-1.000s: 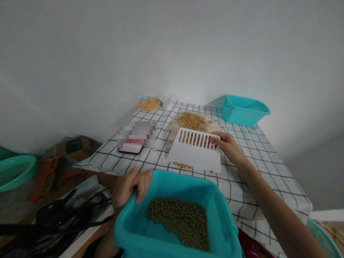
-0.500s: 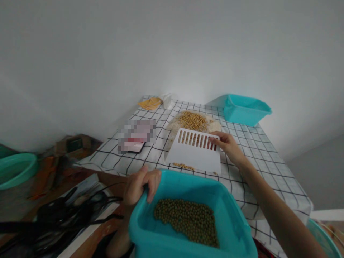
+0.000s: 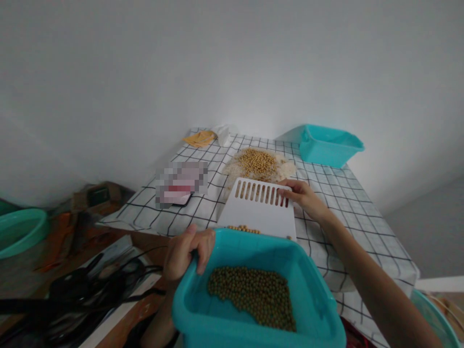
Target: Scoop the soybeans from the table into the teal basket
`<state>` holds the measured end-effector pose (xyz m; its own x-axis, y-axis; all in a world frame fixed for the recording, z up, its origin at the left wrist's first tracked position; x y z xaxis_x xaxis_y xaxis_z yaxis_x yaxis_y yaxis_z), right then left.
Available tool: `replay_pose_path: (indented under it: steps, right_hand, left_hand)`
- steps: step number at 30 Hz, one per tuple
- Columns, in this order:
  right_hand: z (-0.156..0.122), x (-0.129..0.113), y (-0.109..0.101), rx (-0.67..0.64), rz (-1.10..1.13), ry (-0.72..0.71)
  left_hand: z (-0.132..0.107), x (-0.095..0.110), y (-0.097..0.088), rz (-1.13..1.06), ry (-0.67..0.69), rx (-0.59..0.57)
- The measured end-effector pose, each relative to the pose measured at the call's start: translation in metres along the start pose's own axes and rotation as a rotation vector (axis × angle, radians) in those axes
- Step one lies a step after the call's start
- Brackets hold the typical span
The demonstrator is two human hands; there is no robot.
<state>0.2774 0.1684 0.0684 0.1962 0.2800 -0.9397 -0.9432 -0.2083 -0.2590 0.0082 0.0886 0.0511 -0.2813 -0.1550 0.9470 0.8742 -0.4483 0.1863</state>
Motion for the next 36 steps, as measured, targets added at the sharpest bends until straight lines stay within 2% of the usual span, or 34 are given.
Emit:
replay_pose_path:
  steps: [13, 19, 25, 30, 34, 36]
  right_hand:
    - [0.000, 0.005, 0.005, -0.005, 0.047, 0.000]
    - [-0.001, 0.002, 0.003, 0.011, 0.121, 0.003]
    - [-0.002, -0.003, -0.009, 0.125, 0.197, -0.014]
    - [-0.002, -0.004, -0.019, 0.231, 0.200, -0.032]
    - [-0.002, 0.000, -0.029, 0.332, 0.223, -0.030]
    - [-0.002, 0.001, -0.032, 0.333, 0.220, -0.030]
  left_hand:
    - [0.000, 0.000, 0.001, -0.034, -0.002, 0.007]
    - [0.002, 0.001, 0.002, -0.009, 0.002, -0.055]
    - [-0.001, 0.000, -0.001, 0.010, -0.010, 0.004]
    - [0.000, 0.001, 0.001, -0.009, 0.016, -0.044]
    - [0.000, 0.002, -0.001, -0.066, 0.022, -0.041]
    - [0.001, 0.002, 0.001, -0.082, 0.013, -0.051]
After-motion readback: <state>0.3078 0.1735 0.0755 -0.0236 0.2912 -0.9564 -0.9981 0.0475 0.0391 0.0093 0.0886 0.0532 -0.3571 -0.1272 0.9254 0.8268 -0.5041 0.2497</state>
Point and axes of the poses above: each hand's wrist, its own z-axis towards the middle knuckle, its own y-axis out of the palm, x = y × z, the point moved 7 cm from there along z, towards the middle knuckle, and after that the axes turned 6 degrees about -y, right-handed, at the moved point
